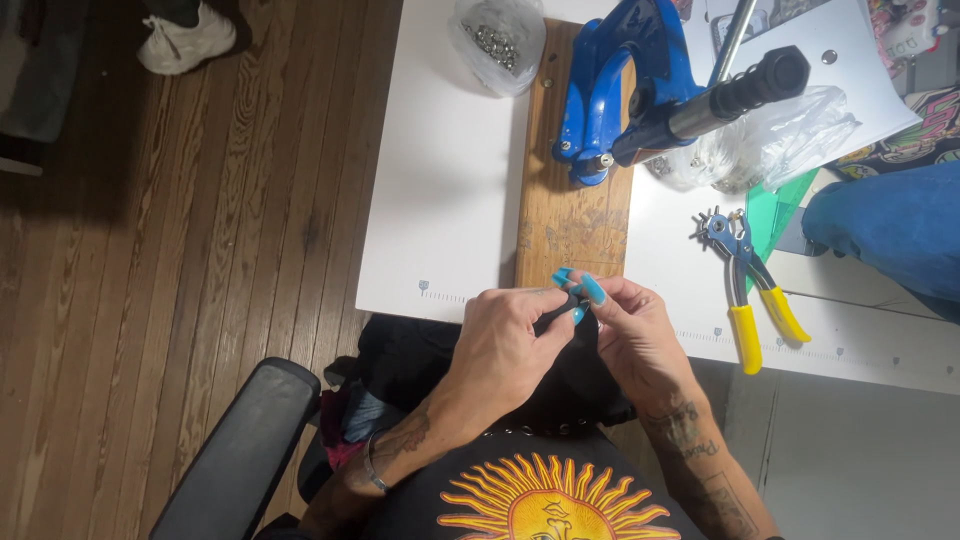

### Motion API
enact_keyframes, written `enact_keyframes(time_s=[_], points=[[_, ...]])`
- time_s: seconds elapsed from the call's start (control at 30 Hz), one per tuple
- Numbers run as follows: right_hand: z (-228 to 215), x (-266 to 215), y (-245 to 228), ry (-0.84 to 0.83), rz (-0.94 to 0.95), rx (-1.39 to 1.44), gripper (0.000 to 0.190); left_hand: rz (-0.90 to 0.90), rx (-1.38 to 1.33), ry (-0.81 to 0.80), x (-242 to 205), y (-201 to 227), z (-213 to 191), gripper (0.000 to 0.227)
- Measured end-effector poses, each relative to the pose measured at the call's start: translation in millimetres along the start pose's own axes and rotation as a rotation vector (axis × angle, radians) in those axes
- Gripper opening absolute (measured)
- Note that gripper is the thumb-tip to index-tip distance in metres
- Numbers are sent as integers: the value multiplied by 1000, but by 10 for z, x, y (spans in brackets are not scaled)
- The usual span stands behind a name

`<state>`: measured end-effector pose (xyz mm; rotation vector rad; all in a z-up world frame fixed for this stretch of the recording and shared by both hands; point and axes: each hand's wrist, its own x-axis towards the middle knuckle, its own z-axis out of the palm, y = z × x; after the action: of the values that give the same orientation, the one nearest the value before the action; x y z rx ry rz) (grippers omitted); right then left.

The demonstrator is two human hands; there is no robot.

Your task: Attaching metal eyelets to a black garment using a hole punch and a manual press

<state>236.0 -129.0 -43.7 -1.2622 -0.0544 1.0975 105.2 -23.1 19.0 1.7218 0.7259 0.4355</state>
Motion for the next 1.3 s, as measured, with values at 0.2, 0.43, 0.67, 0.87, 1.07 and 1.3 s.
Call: enact_keyframes(time_s=[0.2,0.43,0.67,0.87,1.07,1.3], points=[[91,-62,-76,-26,-38,-21,10,-20,-12,-48,-26,28,-29,32],[102,-97,-91,-99,-29,-34,10,-28,-33,-87,-49,20,-22,27],[141,-137,-83,-109,-88,-68,10,-29,-24,-105,-71,70,-60,14],[273,-200,-320,-341,-220,-97,45,81,-68,-313,91,218,-235,15],[-47,77,-669,-507,-79,-800,37,74,-177,-496,465,237,-200,14],[53,68,-850,-430,-259,-618,26,-119,-296,-586,671,-101,-174,12]])
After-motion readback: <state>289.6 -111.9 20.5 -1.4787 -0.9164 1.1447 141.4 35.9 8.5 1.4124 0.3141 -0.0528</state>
